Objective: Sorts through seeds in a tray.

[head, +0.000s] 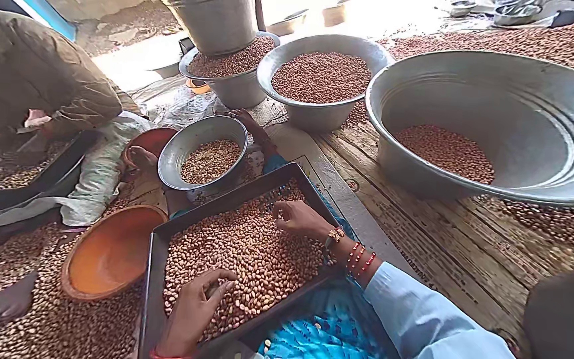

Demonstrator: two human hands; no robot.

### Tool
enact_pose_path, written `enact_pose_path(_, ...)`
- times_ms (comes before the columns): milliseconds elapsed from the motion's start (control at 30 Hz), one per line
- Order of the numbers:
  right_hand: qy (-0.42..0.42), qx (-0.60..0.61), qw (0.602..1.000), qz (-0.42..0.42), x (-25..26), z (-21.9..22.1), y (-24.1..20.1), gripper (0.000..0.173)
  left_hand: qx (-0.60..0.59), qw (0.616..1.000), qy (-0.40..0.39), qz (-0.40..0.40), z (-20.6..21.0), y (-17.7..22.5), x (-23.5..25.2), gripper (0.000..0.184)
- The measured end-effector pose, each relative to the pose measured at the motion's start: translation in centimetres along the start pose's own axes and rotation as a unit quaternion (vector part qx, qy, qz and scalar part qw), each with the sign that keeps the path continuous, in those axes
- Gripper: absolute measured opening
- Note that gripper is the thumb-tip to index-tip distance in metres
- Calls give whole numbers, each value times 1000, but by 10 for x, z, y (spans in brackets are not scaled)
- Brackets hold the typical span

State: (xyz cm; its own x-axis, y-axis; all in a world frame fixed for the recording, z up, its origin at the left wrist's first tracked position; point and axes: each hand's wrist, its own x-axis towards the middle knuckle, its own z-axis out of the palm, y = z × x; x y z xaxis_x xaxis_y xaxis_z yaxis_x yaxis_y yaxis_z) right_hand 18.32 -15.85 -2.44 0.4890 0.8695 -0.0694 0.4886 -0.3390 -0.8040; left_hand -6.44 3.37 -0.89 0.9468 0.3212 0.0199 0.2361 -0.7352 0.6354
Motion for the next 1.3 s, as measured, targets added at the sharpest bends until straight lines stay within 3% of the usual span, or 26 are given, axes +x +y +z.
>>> enact_pose_path(100,33,170,985,1,0,-4,-1,25,49,997,44,29,14,-1,-7,17)
enact_pose_path(167,48,307,950,-21,-3,-3,0,14,46,997,51,24,16,-1,-5,15)
enact_pose_path(267,33,389,920,-40,-17,-4,-4,10,-103,993,54,-17,8,-11,0,15)
enact_pose_path(333,30,326,945,-12,-30,0,-10,10,-238,970,42,-29,0,-17,4,15)
enact_pose_path(367,21,259,966,7,-35,2,-13,14,-250,967,39,-26,-2,-19,6,21)
enact_pose_path(433,-7,104,994,17,-42,7,-21,23,-164,986,27,-17,-1,-11,5,24)
enact_pose_path(567,-31,-66,997,-14,-46,15,-40,25,34,999,16,0,18,14,5,16)
enact_pose_path(633,-31,-86,995,-42,-46,19,-49,22,8,999,42,-15,17,11,6,11)
enact_pose_path(733,-43,-84,991,-97,-51,31,-64,19,-212,974,70,-45,-1,-6,5,10)
enact_pose_path(800,-61,-85,988,-117,-50,42,-72,17,-332,941,53,-45,-13,-20,1,22)
enact_pose_path(867,-73,-96,985,-125,-49,52,-76,17,-296,953,34,-47,-19,-23,-4,32)
enact_pose_path(967,-97,-124,982,-106,-45,62,-79,19,-60,997,32,-41,-9,-10,-13,22)
enact_pose_path(1067,-110,-135,980,-96,-42,64,-78,19,78,994,72,8,10,-4,-16,18)
enact_pose_path(1200,-117,-129,981,-86,-43,62,-76,20,98,993,72,13,16,-5,-12,16)
enact_pose_path(1300,-103,-134,982,-80,-43,64,-72,19,-33,997,70,-26,6,-16,-8,18)
